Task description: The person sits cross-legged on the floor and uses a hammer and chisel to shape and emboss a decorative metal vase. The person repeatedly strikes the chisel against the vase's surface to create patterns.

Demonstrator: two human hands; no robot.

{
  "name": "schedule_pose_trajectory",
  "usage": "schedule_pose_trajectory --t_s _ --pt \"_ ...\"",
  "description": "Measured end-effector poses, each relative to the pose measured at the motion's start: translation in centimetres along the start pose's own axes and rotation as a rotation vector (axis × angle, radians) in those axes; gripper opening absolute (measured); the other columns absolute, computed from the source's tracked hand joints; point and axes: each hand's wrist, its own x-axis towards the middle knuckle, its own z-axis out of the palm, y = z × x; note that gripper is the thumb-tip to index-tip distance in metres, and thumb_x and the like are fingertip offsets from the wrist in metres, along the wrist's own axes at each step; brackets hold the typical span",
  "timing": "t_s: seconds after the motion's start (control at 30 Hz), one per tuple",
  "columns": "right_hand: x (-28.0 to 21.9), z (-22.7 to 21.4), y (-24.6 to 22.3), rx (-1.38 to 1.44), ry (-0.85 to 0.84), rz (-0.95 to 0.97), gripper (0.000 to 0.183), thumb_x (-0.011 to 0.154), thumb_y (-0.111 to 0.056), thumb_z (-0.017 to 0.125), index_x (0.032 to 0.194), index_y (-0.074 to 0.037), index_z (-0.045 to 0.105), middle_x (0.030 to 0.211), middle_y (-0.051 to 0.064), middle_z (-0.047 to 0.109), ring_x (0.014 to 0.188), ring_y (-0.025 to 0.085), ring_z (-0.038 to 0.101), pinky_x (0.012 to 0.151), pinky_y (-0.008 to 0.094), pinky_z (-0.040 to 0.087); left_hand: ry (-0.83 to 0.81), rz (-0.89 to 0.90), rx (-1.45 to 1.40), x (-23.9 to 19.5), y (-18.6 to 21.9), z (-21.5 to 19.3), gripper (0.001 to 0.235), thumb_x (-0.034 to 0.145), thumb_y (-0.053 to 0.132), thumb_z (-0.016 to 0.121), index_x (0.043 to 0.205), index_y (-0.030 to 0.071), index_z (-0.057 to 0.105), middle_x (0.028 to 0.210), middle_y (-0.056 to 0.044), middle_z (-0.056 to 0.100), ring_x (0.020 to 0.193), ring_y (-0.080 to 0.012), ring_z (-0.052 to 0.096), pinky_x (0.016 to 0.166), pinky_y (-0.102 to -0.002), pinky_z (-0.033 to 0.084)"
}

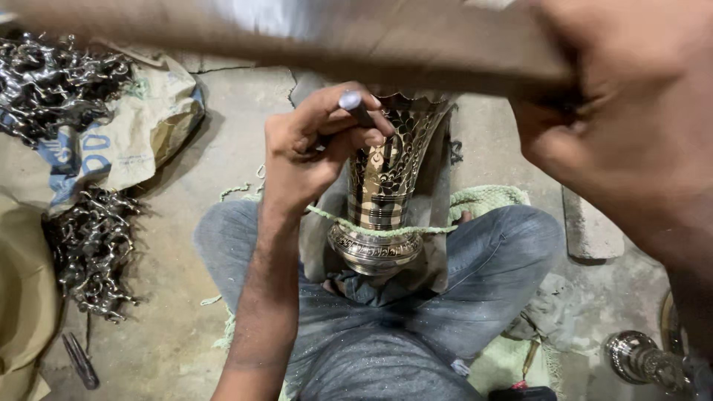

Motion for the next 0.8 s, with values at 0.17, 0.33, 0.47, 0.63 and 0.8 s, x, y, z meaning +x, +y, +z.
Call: schedule_pose_trajectory --t_s 0.17,0.33,0.47,0.63,0.8 --pt "-0.1 -0.8 -0.8 -0.198 -0.138 0.062 0.030 0.082 0.001 0.080 0.108 -0.002 0.067 0.083 0.015 0.067 0.069 0.026 0.068 0.063 0.039 0.055 0.003 0.058 0.017 0.1 0.2 0.3 0.026 0.101 -0.012 0.069 0.124 -0.001 0.064 0.110 -0.015 0.076 0.106 -0.0204 0.078 0.093 -0.032 0.070" --pt "-1.1 -1.2 -0.1 -0.253 -0.224 0.102 0.027 0.083 -0.006 0.081 0.106 -0.005 0.066 0.081 0.014 0.067 0.069 0.025 0.069 0.063 0.037 0.056 0.038 0.028 0.109 -0.4 -0.3 0.0 0.020 0.098 -0.007 0.073 0.114 -0.001 0.063 0.108 -0.013 0.078 0.102 -0.0193 0.079 0.091 -0.034 0.071" --pt "-3.6 1.1 3.0 -0.131 0.008 0.042 0.024 0.082 0.001 0.078 0.101 0.000 0.064 0.080 0.013 0.065 0.069 0.021 0.064 0.062 0.037 0.054 0.343 0.120 -0.168 -0.8 0.8 -1.0 0.018 0.111 -0.001 0.069 0.127 0.005 0.062 0.107 -0.015 0.078 0.102 -0.0227 0.079 0.096 -0.038 0.070" --pt "-7.3 10.6 4.2 0.885 0.373 0.383 0.014 0.100 -0.005 0.075 0.105 -0.010 0.063 0.083 0.002 0.062 0.064 0.010 0.060 0.053 0.026 0.050 0.576 0.010 -0.088 -2.7 3.9 -1.2 0.033 0.108 0.002 0.074 0.134 0.006 0.054 0.113 -0.015 0.078 0.101 -0.0224 0.079 0.087 -0.034 0.070" --pt "-11.5 22.5 1.5 1.254 0.563 0.435 0.021 0.098 -0.007 0.079 0.103 -0.014 0.060 0.093 -0.001 0.058 0.074 0.010 0.059 0.061 0.026 0.054 0.511 0.031 0.077 -2.4 3.5 3.9 0.028 0.110 -0.002 0.072 0.131 0.004 0.054 0.113 -0.016 0.076 0.105 -0.0213 0.078 0.092 -0.030 0.069"
